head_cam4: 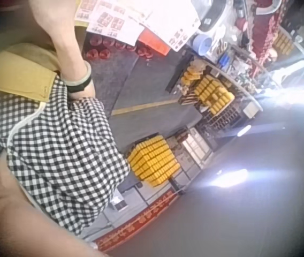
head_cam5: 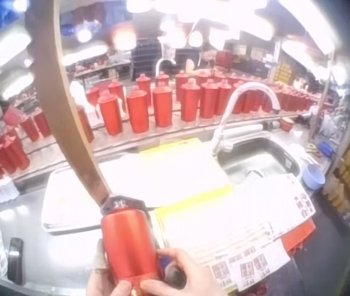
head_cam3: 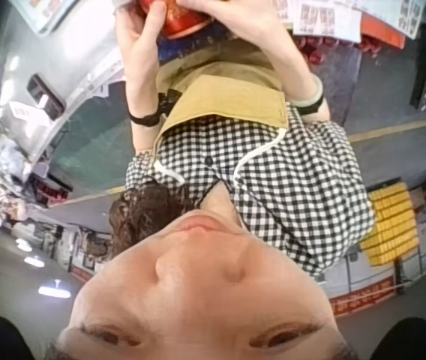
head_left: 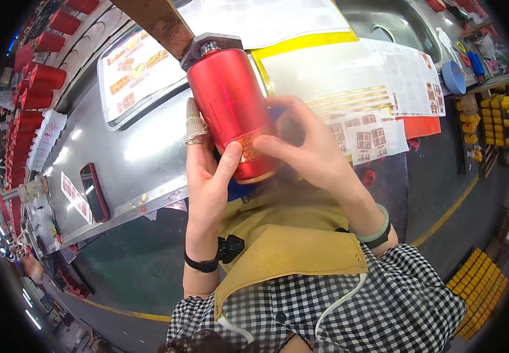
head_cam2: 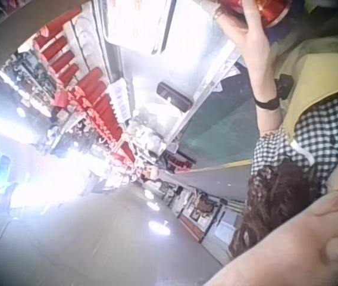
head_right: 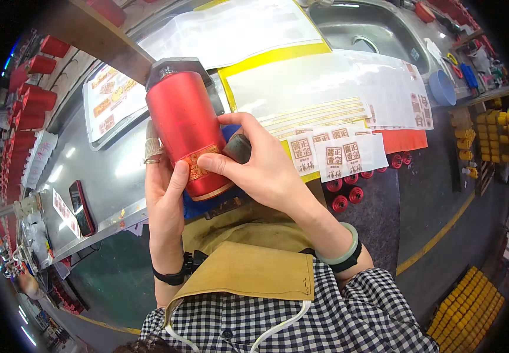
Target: Applying decorative labels and smoothing them onto red metal or plastic canisters on a production line.
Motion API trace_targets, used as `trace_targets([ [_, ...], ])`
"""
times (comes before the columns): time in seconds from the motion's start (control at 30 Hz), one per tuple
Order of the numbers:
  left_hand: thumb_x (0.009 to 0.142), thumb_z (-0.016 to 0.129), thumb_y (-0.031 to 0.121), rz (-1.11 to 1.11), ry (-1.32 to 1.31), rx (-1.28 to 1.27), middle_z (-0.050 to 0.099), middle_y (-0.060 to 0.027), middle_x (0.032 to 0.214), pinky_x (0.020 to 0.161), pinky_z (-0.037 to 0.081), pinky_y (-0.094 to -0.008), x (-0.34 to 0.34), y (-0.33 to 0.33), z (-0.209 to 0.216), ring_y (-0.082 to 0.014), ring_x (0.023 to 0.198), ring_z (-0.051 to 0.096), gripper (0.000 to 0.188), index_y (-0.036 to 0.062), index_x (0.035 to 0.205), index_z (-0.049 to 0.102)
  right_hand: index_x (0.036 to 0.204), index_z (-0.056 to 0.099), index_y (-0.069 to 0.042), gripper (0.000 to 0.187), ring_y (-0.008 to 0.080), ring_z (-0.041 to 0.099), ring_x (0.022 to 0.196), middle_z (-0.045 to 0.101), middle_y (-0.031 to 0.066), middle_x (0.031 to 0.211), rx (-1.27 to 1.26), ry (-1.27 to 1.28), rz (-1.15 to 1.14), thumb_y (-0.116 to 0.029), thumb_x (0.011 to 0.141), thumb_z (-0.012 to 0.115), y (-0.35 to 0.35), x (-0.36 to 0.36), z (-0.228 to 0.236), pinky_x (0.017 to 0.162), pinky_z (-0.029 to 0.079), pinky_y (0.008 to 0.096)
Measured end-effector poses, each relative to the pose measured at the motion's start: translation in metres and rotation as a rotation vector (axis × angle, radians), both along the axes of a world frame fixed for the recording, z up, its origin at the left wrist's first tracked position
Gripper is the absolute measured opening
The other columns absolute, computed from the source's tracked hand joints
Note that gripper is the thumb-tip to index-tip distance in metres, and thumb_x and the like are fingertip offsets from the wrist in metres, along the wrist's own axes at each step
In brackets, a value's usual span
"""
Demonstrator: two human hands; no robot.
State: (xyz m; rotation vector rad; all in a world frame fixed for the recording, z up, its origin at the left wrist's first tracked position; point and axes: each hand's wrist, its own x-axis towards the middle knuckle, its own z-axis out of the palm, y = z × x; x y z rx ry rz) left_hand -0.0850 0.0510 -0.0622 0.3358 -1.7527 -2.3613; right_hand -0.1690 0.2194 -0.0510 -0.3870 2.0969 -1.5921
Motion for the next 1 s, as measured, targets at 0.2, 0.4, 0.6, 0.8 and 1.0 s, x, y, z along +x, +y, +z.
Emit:
trace_targets([
  [0.2,0.104,0.059,0.007,0.013,-0.016,0.030,0.037,-0.0173,0.160,0.117,0.039,-0.0400,0.000,0.002,0.003,-0.0250,0.144,0.044,0.077,0.0011,0.165,0.013,0.139,0.055,-0.003,0.071,0.0162,0.063,0.086,0.063,0.0074,0.094,0.011,-0.040,0.004,-0.044,0.087,0.082,0.000,-0.002,0.004,0.079,0.053,0.0323],
  [0.4,0.105,0.057,0.008,0.019,0.002,0.008,0.037,-0.0174,0.160,0.118,0.038,-0.0402,-0.001,0.001,0.001,-0.0251,0.144,0.043,0.074,0.0005,0.165,0.013,0.139,0.055,-0.004,0.071,0.0181,0.064,0.087,0.065,0.0089,0.096,0.014,-0.020,0.000,-0.045,0.087,0.082,-0.001,-0.001,0.000,0.081,0.054,0.0333],
  [0.6,0.107,0.055,0.009,0.019,0.003,0.029,0.036,-0.0172,0.161,0.118,0.038,-0.0403,0.000,0.002,0.001,-0.0253,0.145,0.042,0.071,-0.0006,0.164,0.014,0.140,0.055,-0.004,0.071,0.0168,0.063,0.087,0.064,0.0076,0.096,-0.012,-0.072,0.025,-0.042,0.086,0.083,0.002,-0.003,0.003,0.081,0.054,0.0327],
  [0.8,0.106,0.055,0.009,0.009,0.009,0.012,0.036,-0.0174,0.161,0.119,0.037,-0.0403,-0.001,0.001,0.002,-0.0252,0.145,0.041,0.071,-0.0004,0.164,0.014,0.141,0.054,-0.002,0.074,0.0160,0.062,0.092,0.064,0.0084,0.099,0.003,-0.129,0.043,-0.042,0.086,0.084,0.003,-0.005,0.008,0.084,0.053,0.0321],
  [1.0,0.107,0.055,0.010,0.019,0.006,0.015,0.035,-0.0167,0.162,0.119,0.036,-0.0397,-0.002,0.003,0.003,-0.0247,0.146,0.041,0.072,-0.0005,0.164,0.014,0.138,0.053,0.001,0.046,0.0130,0.060,0.101,0.064,0.0100,0.107,-0.302,-0.015,-0.149,-0.022,0.100,0.069,0.006,-0.006,0.002,0.089,0.051,0.0292],
])
